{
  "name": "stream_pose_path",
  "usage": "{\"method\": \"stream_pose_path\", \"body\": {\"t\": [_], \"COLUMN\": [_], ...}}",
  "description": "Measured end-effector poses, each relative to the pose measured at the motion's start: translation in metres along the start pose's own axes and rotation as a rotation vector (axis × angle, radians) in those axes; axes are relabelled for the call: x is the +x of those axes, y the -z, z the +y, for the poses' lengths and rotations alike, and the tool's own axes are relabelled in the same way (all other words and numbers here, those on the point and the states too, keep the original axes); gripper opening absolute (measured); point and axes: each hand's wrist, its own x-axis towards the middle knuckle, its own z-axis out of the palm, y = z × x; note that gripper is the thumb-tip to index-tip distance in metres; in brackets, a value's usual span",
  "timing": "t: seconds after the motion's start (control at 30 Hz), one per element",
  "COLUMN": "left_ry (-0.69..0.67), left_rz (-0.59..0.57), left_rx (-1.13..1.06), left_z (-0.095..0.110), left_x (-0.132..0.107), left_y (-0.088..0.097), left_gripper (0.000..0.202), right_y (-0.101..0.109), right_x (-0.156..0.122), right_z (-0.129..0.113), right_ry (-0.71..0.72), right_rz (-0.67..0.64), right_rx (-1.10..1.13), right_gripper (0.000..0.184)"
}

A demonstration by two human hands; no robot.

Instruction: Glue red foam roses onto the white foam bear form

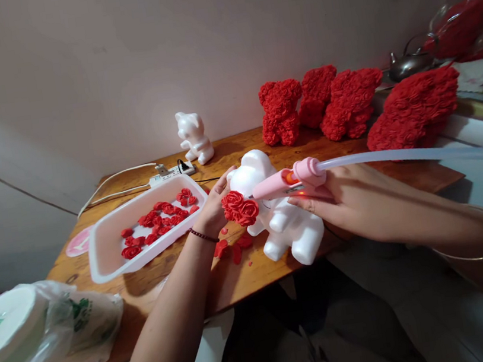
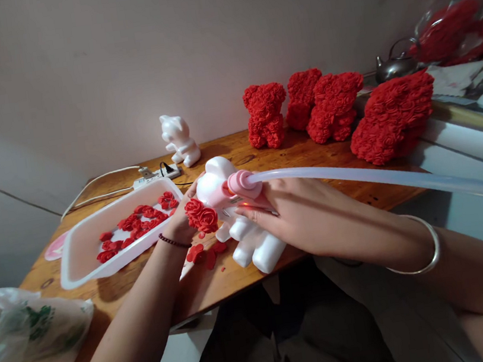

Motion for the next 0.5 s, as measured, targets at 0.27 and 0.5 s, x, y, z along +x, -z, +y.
{"method": "stream_pose_path", "body": {"t": [0.27,0.5], "left_ry": [-0.013,-0.012], "left_rz": [-0.013,0.005], "left_rx": [-0.002,-0.017], "left_z": [-0.0039,-0.0064], "left_x": [0.0015,0.0047], "left_y": [0.0048,0.0084], "left_gripper": [0.063,0.057], "right_y": [0.0005,0.0034], "right_x": [-0.0048,-0.008], "right_z": [-0.0014,-0.0014], "right_ry": [0.002,0.014], "right_rz": [-0.016,-0.06], "right_rx": [-0.072,-0.107], "right_gripper": [0.035,0.041]}}
